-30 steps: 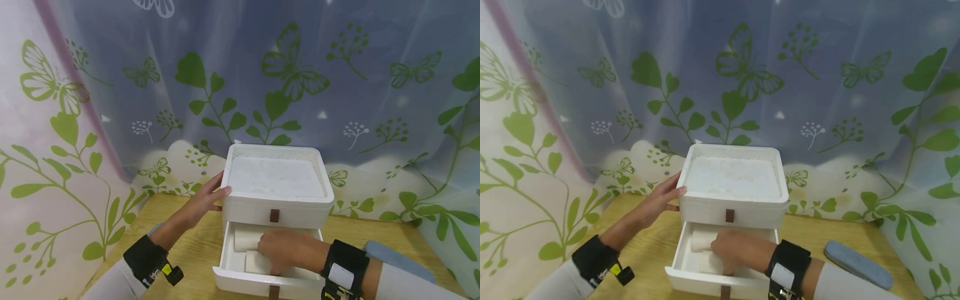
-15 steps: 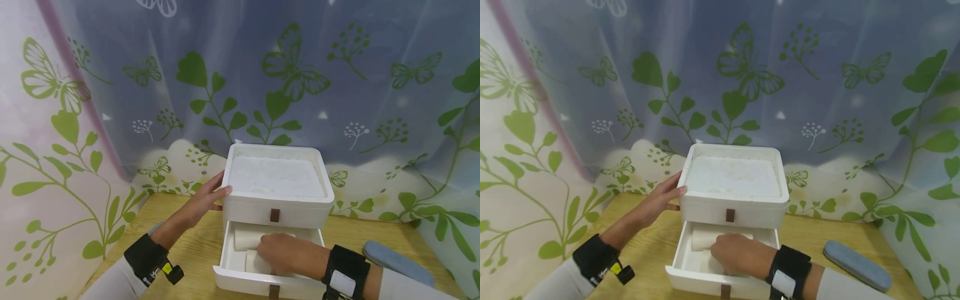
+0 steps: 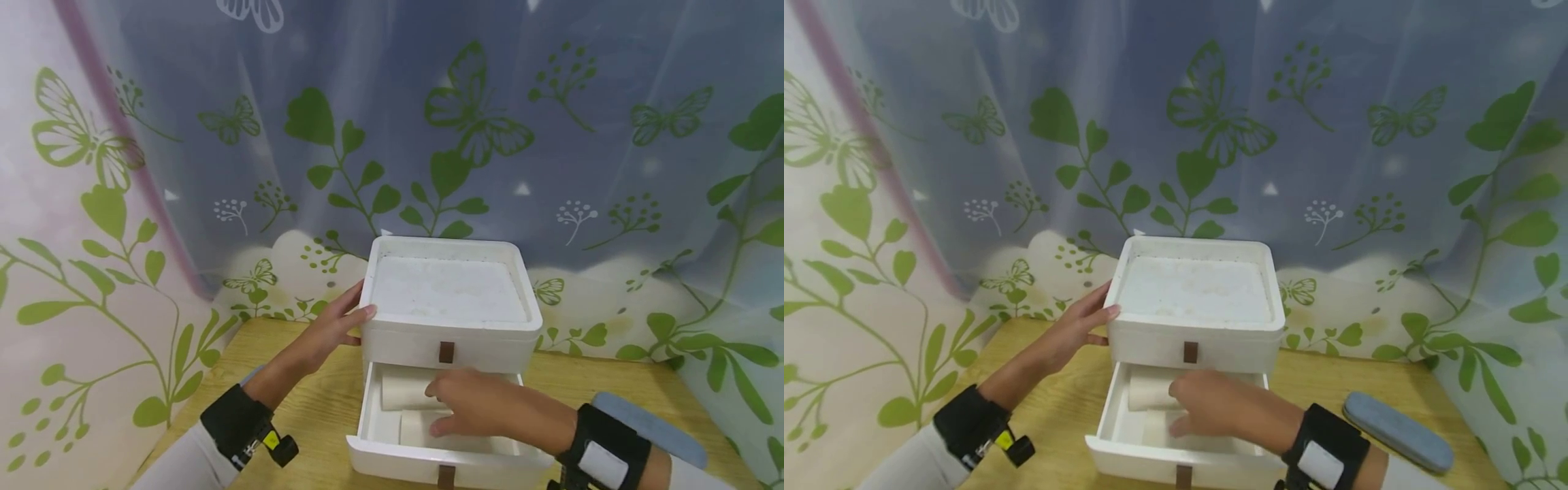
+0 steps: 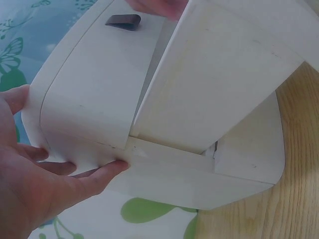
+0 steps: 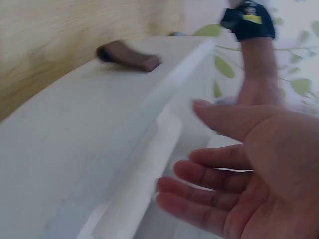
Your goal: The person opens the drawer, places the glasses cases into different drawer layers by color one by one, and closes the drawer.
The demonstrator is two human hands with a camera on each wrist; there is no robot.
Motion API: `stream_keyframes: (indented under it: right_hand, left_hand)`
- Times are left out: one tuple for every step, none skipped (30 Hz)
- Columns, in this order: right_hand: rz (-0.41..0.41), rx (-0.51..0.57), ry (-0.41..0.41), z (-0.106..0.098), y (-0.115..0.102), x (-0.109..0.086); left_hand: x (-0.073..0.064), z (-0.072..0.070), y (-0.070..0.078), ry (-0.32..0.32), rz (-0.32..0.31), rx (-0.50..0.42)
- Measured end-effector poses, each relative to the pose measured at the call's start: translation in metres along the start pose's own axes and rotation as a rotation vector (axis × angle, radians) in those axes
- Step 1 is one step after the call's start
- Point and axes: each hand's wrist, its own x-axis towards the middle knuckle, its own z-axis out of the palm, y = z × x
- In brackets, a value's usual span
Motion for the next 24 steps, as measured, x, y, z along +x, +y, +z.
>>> stream_keyframes:
  right_hand:
    - [-0.018, 0.031, 0.025, -0.002, 0.000, -0.003]
    - [-0.043, 0.058, 0.059, -0.004, 0.000, -0.006]
    - [-0.078, 0.088, 0.097, -0.005, -0.001, -0.009]
    - [-0.103, 0.126, 0.124, -0.006, -0.001, -0.012]
    - [-0.123, 0.161, 0.146, -0.007, -0.002, -0.014]
    - [-0.140, 0.202, 0.160, -0.006, -0.003, -0.017]
    - [-0.150, 0.238, 0.170, -0.006, -0.004, -0.020]
    - [-0.169, 0.265, 0.181, -0.004, -0.005, -0.023]
    - [-0.172, 0.308, 0.175, -0.003, -0.006, -0.025]
    - [-0.168, 0.349, 0.163, -0.001, -0.008, -0.028]
    - [-0.173, 0.380, 0.154, 0.002, -0.009, -0.031]
    - [-0.178, 0.415, 0.143, 0.004, -0.010, -0.033]
    - [-0.182, 0.450, 0.129, 0.007, -0.011, -0.036]
    - [-0.186, 0.501, 0.103, 0.009, -0.012, -0.039]
    - [-0.177, 0.565, 0.071, 0.012, -0.012, -0.041]
    - [-0.162, 0.628, 0.039, 0.014, -0.012, -0.044]
    - [-0.148, 0.693, 0.009, 0.016, -0.012, -0.046]
    - [-0.135, 0.753, -0.020, 0.019, -0.011, -0.049]
    - [-0.124, 0.805, -0.043, 0.022, -0.011, -0.051]
    - [-0.111, 0.851, -0.059, 0.025, -0.010, -0.052]
    - [-0.109, 0.879, -0.066, 0.029, -0.010, -0.054]
    - [-0.112, 0.895, -0.068, 0.033, -0.009, -0.055]
    - [-0.121, 0.907, -0.072, 0.037, -0.008, -0.055]
    - [-0.134, 0.907, -0.073, 0.042, -0.006, -0.056]
  left_hand:
    - [0.000, 0.000, 0.000, 0.001, 0.000, 0.001]
    - [0.000, 0.000, 0.000, 0.001, 0.001, 0.001]
    - [0.000, 0.000, 0.000, 0.001, 0.001, 0.002]
    - [0.000, 0.000, 0.000, 0.002, 0.002, 0.003]
    - [0.000, 0.000, 0.000, 0.004, -0.001, 0.001]
    - [0.000, 0.001, 0.000, 0.004, -0.001, 0.001]
    - [0.000, 0.001, 0.000, 0.004, 0.000, 0.000]
    - [0.000, 0.001, 0.000, 0.003, 0.002, 0.001]
    - [0.000, 0.001, -0.001, 0.005, -0.001, 0.000]
    - [-0.001, 0.001, -0.001, 0.007, -0.003, -0.002]
    - [-0.001, 0.001, -0.001, 0.008, -0.006, -0.004]
    - [-0.001, 0.001, -0.001, 0.007, -0.006, -0.002]
    - [-0.002, 0.000, -0.001, 0.006, -0.006, -0.001]
    - [-0.002, 0.000, -0.001, 0.005, -0.006, 0.001]
    - [-0.002, 0.000, -0.001, 0.006, -0.007, 0.002]
    - [-0.002, 0.000, -0.002, 0.005, -0.007, 0.003]
    - [-0.002, 0.001, -0.002, 0.005, -0.007, 0.004]
    - [-0.002, 0.001, -0.002, 0.005, -0.006, 0.004]
    - [-0.002, 0.001, -0.002, 0.005, -0.005, 0.004]
    - [-0.002, 0.001, -0.001, 0.005, -0.005, 0.003]
    - [-0.002, 0.001, -0.001, 0.004, -0.005, 0.003]
    - [-0.002, 0.001, -0.001, 0.004, -0.004, 0.002]
    - [-0.002, 0.001, -0.001, 0.003, -0.003, 0.001]
    - [-0.002, 0.001, -0.001, 0.003, -0.002, 0.001]
